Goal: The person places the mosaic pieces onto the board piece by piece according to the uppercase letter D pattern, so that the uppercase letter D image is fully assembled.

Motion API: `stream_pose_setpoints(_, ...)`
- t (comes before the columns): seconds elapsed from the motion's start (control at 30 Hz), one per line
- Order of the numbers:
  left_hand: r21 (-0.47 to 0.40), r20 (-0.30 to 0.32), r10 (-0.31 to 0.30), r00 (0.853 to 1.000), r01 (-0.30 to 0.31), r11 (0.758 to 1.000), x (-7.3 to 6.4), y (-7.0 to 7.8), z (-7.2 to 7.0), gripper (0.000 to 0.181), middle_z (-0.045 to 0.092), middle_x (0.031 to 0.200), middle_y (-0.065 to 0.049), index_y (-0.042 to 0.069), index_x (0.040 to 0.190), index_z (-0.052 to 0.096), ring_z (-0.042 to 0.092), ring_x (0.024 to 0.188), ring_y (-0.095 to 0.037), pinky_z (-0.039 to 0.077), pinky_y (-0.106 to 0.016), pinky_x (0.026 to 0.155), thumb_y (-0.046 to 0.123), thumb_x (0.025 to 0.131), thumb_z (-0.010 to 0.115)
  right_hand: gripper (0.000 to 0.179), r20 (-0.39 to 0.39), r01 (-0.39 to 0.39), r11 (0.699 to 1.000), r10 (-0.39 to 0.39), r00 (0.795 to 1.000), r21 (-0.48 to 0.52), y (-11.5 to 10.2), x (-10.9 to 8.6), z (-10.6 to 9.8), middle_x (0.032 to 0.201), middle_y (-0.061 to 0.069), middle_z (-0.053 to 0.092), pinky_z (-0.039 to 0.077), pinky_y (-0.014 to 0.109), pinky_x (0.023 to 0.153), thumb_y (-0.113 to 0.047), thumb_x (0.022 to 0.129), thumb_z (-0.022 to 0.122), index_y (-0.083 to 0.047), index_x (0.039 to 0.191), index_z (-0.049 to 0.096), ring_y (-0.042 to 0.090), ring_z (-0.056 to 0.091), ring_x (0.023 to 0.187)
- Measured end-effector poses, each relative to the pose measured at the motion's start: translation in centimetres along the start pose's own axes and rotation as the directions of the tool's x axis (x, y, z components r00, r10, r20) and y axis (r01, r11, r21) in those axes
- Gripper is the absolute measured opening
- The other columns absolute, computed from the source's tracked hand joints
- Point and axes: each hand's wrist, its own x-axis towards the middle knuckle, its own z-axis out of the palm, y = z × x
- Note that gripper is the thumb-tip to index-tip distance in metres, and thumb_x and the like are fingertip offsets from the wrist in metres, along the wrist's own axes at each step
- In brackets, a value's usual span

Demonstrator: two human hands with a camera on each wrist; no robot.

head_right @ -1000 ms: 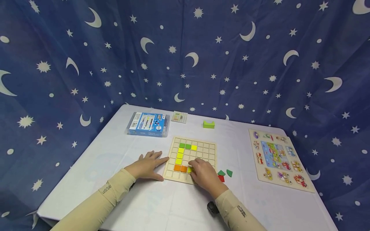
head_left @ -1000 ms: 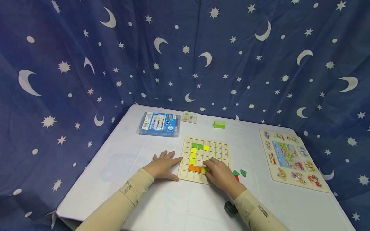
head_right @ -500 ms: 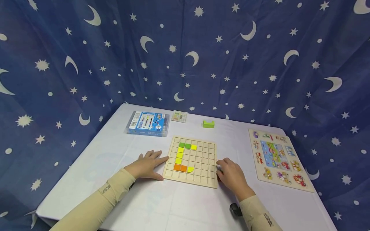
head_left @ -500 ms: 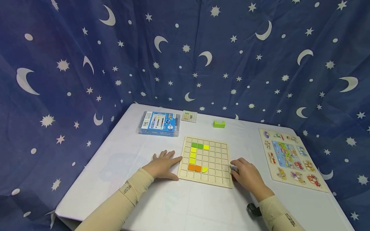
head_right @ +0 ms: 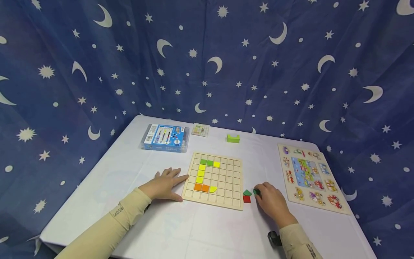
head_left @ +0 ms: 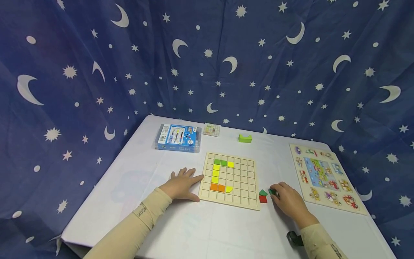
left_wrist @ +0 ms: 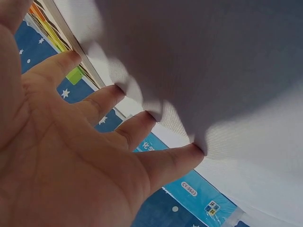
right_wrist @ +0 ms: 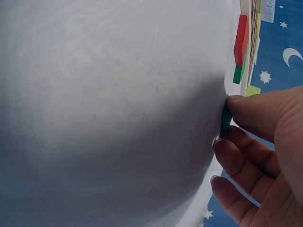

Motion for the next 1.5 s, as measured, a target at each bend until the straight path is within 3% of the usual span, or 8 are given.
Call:
stream_pose_setpoints(0.4,0.003,0.011,-0.008,1.0,0.008,1.0,0.0,-0.2,0.0,0.091,0.027,0.162,-0.013,0.03,0.152,0.041,0.02,0.147,-0.047,0.019,-0.075,0.108,0.061,0.074,0.078,0.031,-0.027,0.091,0.996,-0.091,0.995,-0.007,0.0,0.4,0.5,0.095,0.006,0.066,0.056,0.046,0.079,-0.002,0.08,0.079,-0.005,0.109,0.07,0.023,0.066,0.086)
stream_pose_setpoints(0.6,0.007,0.004,-0.008,1.0,0.008,1.0,0.0,-0.3,0.0,0.091,0.028,0.161,-0.013,0.03,0.151,0.042,0.021,0.146,-0.048,0.02,-0.075,0.107,0.061,0.074,0.078,0.035,-0.032,0.173,0.985,-0.174,0.984,-0.014,-2.0,1.4,0.4,0.1,0.005,0.067,0.055,0.046,0.082,-0.005,0.081,0.079,-0.007,0.114,0.068,0.023,0.066,0.09)
stream_pose_setpoints(0.87,-0.003,0.009,-0.013,1.0,0.013,1.0,0.0,-0.3,0.2,0.092,0.028,0.162,-0.012,0.031,0.152,0.041,0.019,0.147,-0.047,0.019,-0.075,0.108,0.061,0.073,0.078,0.033,0.009,0.318,0.947,-0.318,0.948,-0.034,-6.2,3.8,1.0,0.107,0.0,0.067,0.054,0.039,0.085,-0.011,0.085,0.078,-0.013,0.116,0.068,0.018,0.065,0.095)
stream_pose_setpoints(1.03,-0.001,0.003,0.001,1.0,-0.001,1.0,0.1,-0.2,0.4,0.092,0.028,0.161,-0.013,0.03,0.152,0.042,0.021,0.146,-0.047,0.02,-0.076,0.107,0.061,0.073,0.078,0.033,0.028,0.393,0.919,-0.392,0.92,-0.028,-7.6,4.8,1.4,0.108,-0.003,0.068,0.054,0.037,0.09,-0.011,0.083,0.08,-0.015,0.115,0.069,0.017,0.065,0.1)
stream_pose_setpoints(1.3,0.0,-0.001,-0.001,1.0,0.001,1.0,0.1,0.0,0.3,0.091,0.029,0.161,-0.013,0.03,0.151,0.043,0.021,0.146,-0.047,0.02,-0.075,0.108,0.06,0.073,0.078,0.036,0.091,0.392,0.92,-0.39,0.916,-0.002,-8.1,5.6,1.7,0.115,-0.006,0.069,0.05,0.038,0.098,-0.011,0.086,0.077,-0.02,0.12,0.068,0.016,0.062,0.11)
stream_pose_setpoints(1.5,0.008,-0.001,-0.007,1.0,0.007,1.0,0.1,-0.1,0.1,0.091,0.029,0.161,-0.013,0.03,0.151,0.042,0.021,0.146,-0.047,0.02,-0.074,0.108,0.061,0.073,0.078,0.039,0.077,0.428,0.904,-0.426,0.901,-0.012,-8.1,6.2,1.8,0.116,-0.008,0.07,0.049,0.037,0.097,-0.005,0.084,0.077,-0.021,0.119,0.069,0.014,0.061,0.11)
